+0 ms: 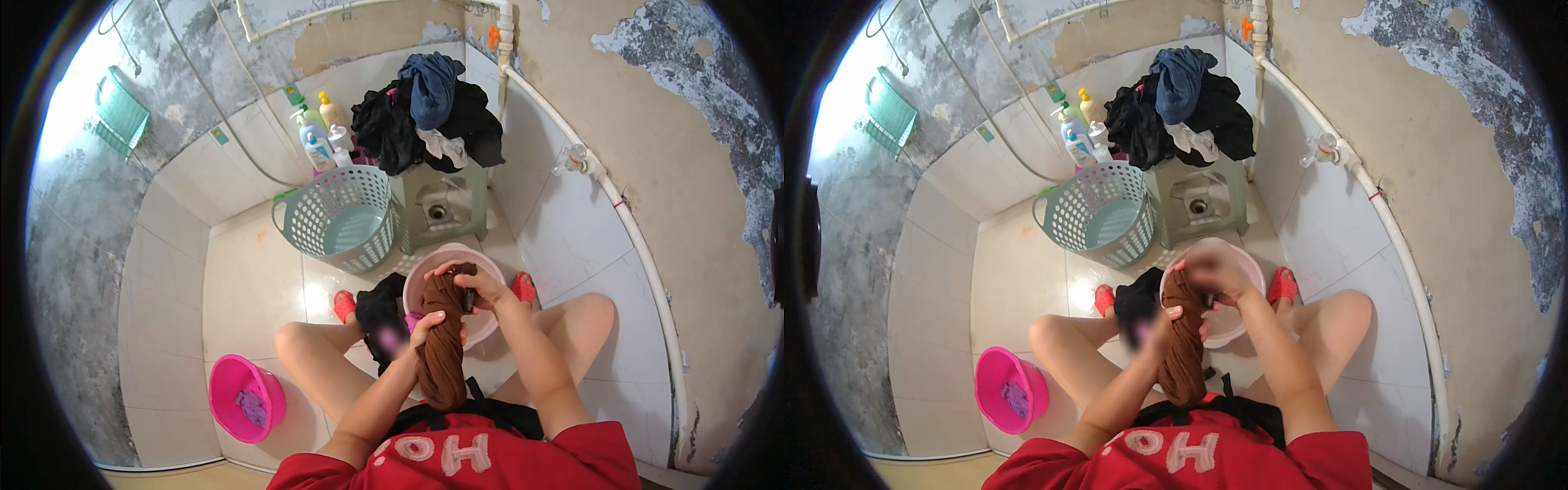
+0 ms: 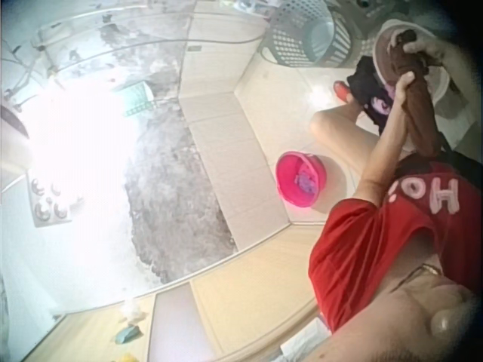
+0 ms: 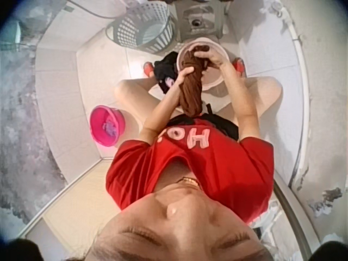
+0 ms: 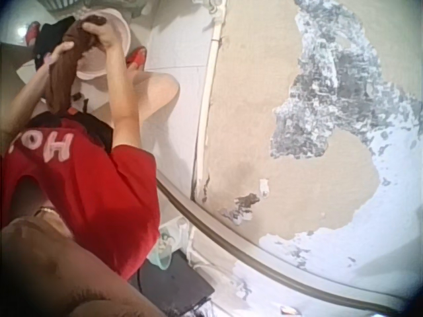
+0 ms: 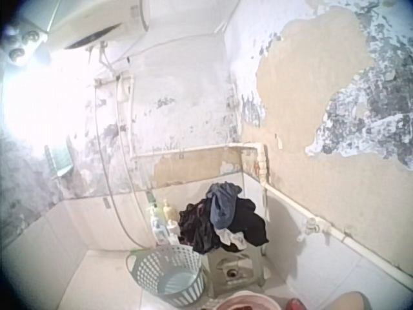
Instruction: The person washes several items of clothing by hand in a pink basin filled with water, scrubbing each item, wringing them out, and placing them on a pile of other clothes.
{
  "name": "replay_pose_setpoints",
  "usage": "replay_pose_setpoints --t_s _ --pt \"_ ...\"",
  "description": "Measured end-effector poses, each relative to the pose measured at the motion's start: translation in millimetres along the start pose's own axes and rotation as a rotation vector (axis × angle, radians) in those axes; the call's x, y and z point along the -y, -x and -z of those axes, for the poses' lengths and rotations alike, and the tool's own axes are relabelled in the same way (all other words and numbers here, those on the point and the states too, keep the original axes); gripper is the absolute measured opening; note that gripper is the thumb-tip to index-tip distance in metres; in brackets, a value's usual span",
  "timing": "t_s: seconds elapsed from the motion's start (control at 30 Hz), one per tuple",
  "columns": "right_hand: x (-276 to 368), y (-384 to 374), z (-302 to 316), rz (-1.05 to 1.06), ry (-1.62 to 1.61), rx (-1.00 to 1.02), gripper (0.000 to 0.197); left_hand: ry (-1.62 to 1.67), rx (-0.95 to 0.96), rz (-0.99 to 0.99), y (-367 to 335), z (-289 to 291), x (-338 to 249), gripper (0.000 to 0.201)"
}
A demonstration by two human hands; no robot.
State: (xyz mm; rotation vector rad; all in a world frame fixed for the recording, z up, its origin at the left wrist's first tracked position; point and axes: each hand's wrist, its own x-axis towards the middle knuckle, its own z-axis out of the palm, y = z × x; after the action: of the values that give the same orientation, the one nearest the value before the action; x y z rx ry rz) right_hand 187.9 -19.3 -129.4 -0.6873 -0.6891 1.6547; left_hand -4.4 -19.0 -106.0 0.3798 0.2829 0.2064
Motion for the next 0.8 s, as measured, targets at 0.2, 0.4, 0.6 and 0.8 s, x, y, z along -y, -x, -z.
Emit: replay_pose_setpoints --t_s 0.2,0.4,0.6,0.8 --pt "40.4 4.8 -70.5 -0.091 0.528 -0.032 0.018 -0.09 -0.145 0.089 8.9 -25.3 -1.3 0.044" --pt "7.5 -20.9 -64.9 0.087 1.182 -0.342 0.026 -0.129 -0.496 0.016 -6.0 -19.2 -6.1 0.032" --pt "-68.1 -21.4 10.4 -0.125 0.646 -0.607 0.051 -0.013 -0.591 0.03 -23.5 30.4 2.9 0.034" --pt "-55.7 38.7 -26.1 -0.576 -0.018 -0.396 0.075 0.068 -0.743 -0.234 -19.1 65.8 -27.1 0.035"
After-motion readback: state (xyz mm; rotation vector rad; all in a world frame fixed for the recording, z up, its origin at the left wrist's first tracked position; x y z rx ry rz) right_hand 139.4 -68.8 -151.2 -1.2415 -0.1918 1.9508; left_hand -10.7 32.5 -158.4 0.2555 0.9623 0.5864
